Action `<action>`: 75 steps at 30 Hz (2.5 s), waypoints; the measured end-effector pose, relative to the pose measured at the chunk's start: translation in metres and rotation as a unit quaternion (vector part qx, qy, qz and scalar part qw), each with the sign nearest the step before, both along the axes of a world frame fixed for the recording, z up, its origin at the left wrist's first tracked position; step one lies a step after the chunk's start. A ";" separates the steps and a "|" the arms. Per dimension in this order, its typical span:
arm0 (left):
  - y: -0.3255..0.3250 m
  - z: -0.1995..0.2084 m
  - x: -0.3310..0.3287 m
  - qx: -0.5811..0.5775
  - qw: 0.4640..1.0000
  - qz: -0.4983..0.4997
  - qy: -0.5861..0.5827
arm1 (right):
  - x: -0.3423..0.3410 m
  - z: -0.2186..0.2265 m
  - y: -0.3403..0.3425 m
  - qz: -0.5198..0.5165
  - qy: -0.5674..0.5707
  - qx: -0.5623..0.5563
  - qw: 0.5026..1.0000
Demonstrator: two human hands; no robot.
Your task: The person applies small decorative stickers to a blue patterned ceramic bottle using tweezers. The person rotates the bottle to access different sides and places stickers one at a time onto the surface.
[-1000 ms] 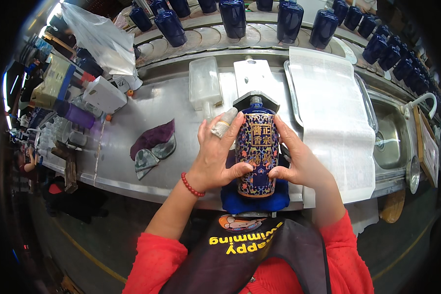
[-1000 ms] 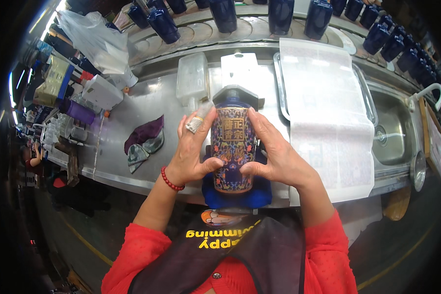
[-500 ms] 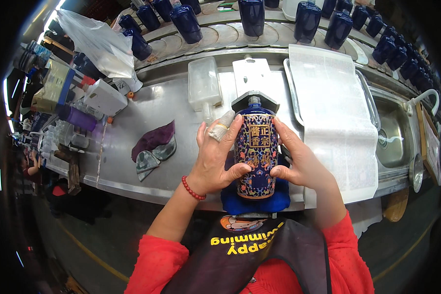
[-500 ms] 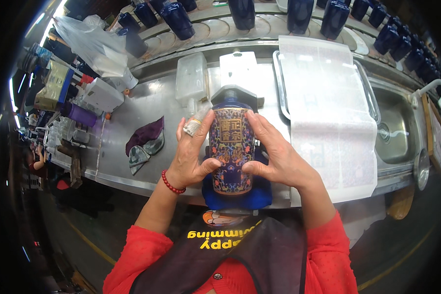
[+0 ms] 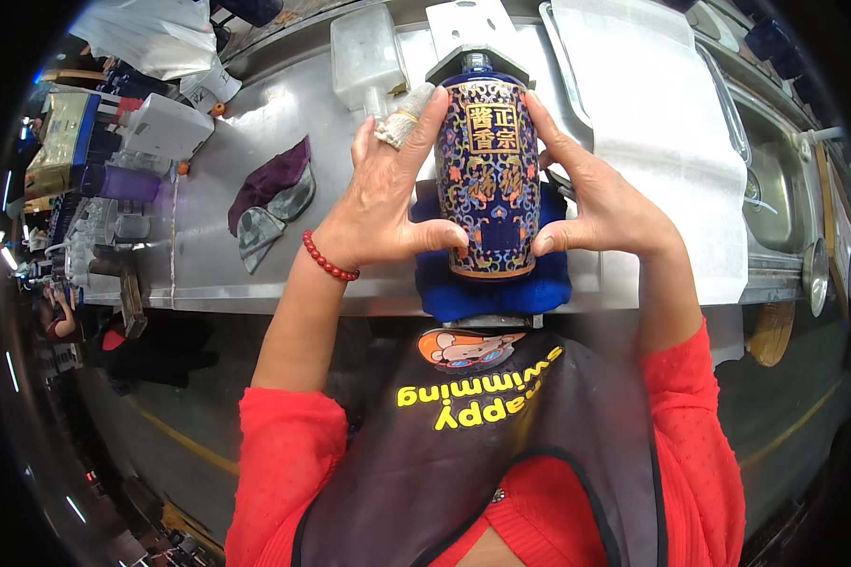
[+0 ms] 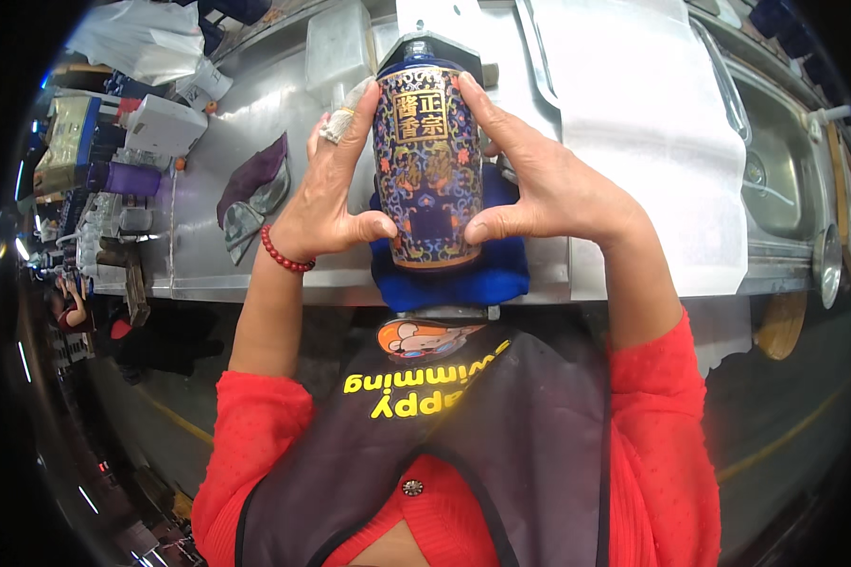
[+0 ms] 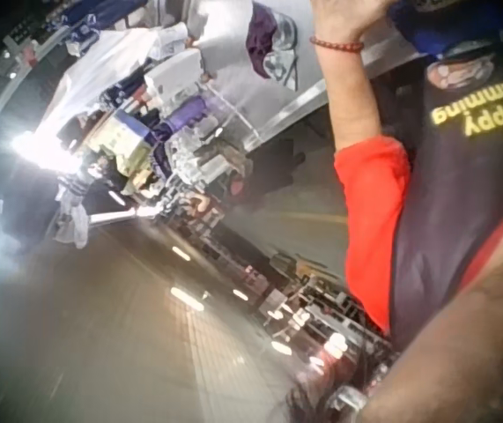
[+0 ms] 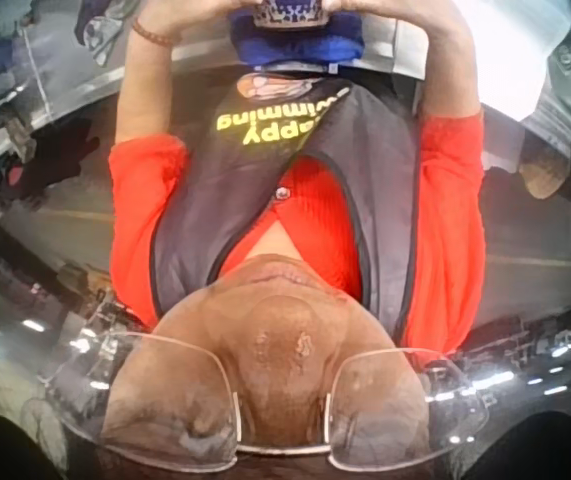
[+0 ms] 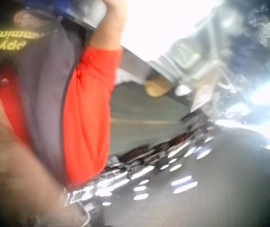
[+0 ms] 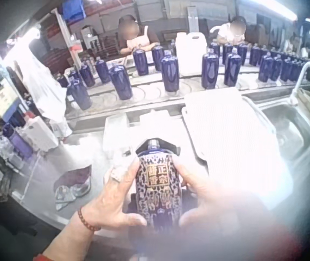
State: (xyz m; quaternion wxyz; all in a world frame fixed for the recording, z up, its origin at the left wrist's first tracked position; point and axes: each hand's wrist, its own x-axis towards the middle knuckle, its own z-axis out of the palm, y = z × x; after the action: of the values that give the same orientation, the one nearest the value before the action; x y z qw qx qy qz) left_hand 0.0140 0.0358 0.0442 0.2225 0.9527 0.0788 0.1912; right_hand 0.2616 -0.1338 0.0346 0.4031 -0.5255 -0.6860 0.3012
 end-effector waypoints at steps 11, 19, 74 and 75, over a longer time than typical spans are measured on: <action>0.003 -0.001 0.001 0.026 1.000 -0.008 -0.007 | -0.002 -0.005 0.002 0.007 -0.014 0.033 0.999; 0.000 0.006 0.000 0.029 0.999 0.010 0.021 | 0.000 -0.003 0.002 0.000 -0.057 0.067 0.996; -0.103 -0.016 -0.011 0.035 0.978 0.201 -0.048 | -0.040 0.107 0.063 -0.090 -0.330 0.386 0.856; -0.101 -0.017 -0.011 0.034 0.976 0.208 -0.056 | -0.050 0.107 0.049 -0.066 -0.345 0.416 0.839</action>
State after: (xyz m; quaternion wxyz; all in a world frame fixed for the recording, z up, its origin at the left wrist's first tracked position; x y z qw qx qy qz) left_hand 0.0027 -0.0655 0.0274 0.1496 0.9104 0.2556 0.2888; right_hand 0.2115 -0.0845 0.1416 0.3404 -0.4223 -0.8049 -0.2407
